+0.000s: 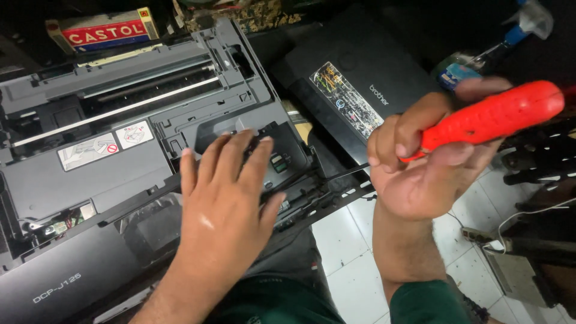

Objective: Disassembling and reassembling a printer using a screwdriver to remove panels and access internal components

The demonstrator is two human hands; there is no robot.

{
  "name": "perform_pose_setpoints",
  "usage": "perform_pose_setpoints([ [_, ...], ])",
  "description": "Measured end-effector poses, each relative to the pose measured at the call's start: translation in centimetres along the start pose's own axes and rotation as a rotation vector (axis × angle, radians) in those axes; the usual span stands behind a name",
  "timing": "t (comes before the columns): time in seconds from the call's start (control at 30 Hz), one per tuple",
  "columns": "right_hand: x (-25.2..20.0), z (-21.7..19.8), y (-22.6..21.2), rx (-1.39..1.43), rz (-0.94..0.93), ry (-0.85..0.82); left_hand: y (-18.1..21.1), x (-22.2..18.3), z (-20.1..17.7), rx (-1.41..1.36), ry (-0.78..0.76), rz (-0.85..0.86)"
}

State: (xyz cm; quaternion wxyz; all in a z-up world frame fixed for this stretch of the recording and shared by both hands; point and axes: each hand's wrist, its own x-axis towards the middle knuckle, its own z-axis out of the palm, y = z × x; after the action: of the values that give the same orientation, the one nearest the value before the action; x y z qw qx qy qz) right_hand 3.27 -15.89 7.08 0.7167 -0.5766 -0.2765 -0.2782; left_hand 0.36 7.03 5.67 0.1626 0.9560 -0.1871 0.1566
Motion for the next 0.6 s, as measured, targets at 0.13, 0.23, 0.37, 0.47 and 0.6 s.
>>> perform_pose_setpoints([
  [0.13, 0.4, 2.3, -1.0, -0.123, -0.042, 0.021, 2.5, 2.3, -1.0, -0.382, 0.013, 0.138],
  [0.23, 0.2, 2.5, -1.6, -0.147, -0.039, 0.019, 4.0, 4.1, -0.1, -0.619, -0.088, 0.188],
  [0.37, -0.2, 2.4, -2.0, -0.241, 0.007, 0.076, 5.2, 5.3, 1.2, -0.680, -0.182, 0.141],
  [0.47, -0.2, 2.4, -2.1, -0.228, 0.027, 0.061, 5.2, 5.6, 1.5, -0.633, -0.224, 0.103],
  [0.6, 0.3, 2.6, -2.1, -0.228, -0.032, 0.026, 5.3, 5.6, 2.8, -0.570, -0.150, 0.117],
])
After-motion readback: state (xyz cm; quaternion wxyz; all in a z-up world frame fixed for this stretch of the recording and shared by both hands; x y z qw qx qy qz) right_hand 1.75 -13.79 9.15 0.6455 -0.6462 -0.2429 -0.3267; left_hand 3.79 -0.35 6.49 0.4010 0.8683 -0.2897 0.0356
